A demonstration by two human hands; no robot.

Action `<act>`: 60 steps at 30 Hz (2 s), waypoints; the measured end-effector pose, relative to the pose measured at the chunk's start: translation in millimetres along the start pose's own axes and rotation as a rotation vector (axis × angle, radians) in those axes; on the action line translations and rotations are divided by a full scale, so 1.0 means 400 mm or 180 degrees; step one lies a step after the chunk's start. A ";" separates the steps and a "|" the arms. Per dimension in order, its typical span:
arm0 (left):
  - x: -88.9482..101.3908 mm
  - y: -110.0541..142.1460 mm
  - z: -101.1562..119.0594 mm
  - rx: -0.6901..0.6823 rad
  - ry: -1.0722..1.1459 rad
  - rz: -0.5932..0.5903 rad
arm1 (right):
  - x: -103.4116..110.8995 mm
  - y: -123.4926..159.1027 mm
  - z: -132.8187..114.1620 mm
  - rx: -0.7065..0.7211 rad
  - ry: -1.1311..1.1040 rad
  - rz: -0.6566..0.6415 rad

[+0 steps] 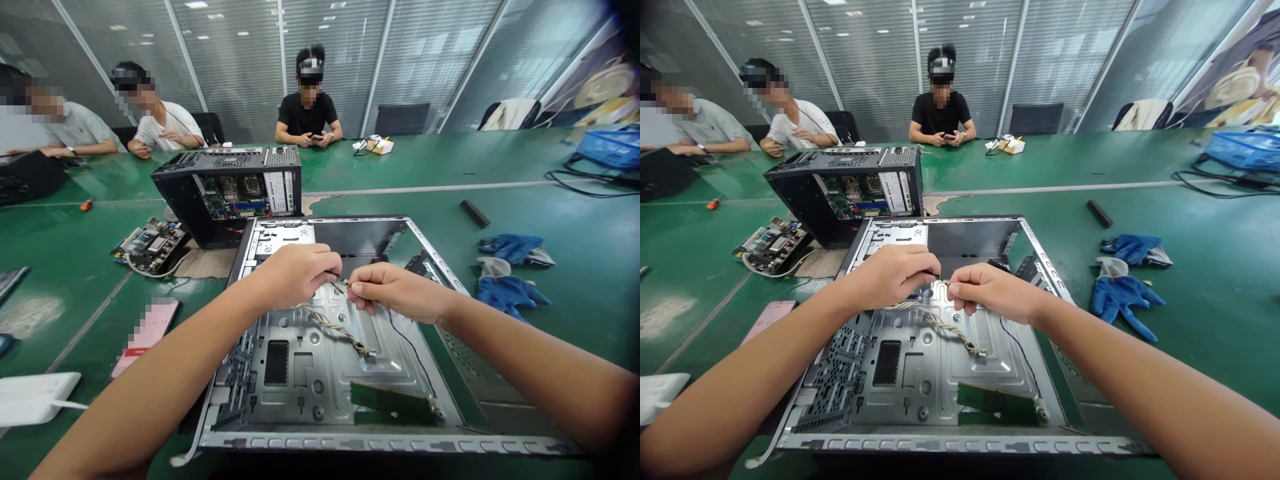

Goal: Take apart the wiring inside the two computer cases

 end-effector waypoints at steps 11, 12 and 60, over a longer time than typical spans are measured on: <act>-0.004 0.001 -0.005 0.0068 0.0072 -0.0035 | -0.018 -0.002 0.011 -0.0052 -0.0142 -0.0322; 0.003 0.002 -0.003 0.0054 0.0060 0.0033 | -0.026 -0.001 0.013 -0.0054 -0.0272 -0.0459; -0.024 0.005 -0.019 0.0186 -0.0074 -0.0278 | -0.002 0.004 0.013 -0.0308 0.1047 0.0106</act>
Point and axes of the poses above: each hand's wrist, its own y-axis away from the middle knuckle, its own x-axis out of the back of the hand, z = x × y, the point moved 10 cm from there along -y, towards the middle knuckle, and after that the axes turned 10 degrees about -x, right-handed, at the moved point
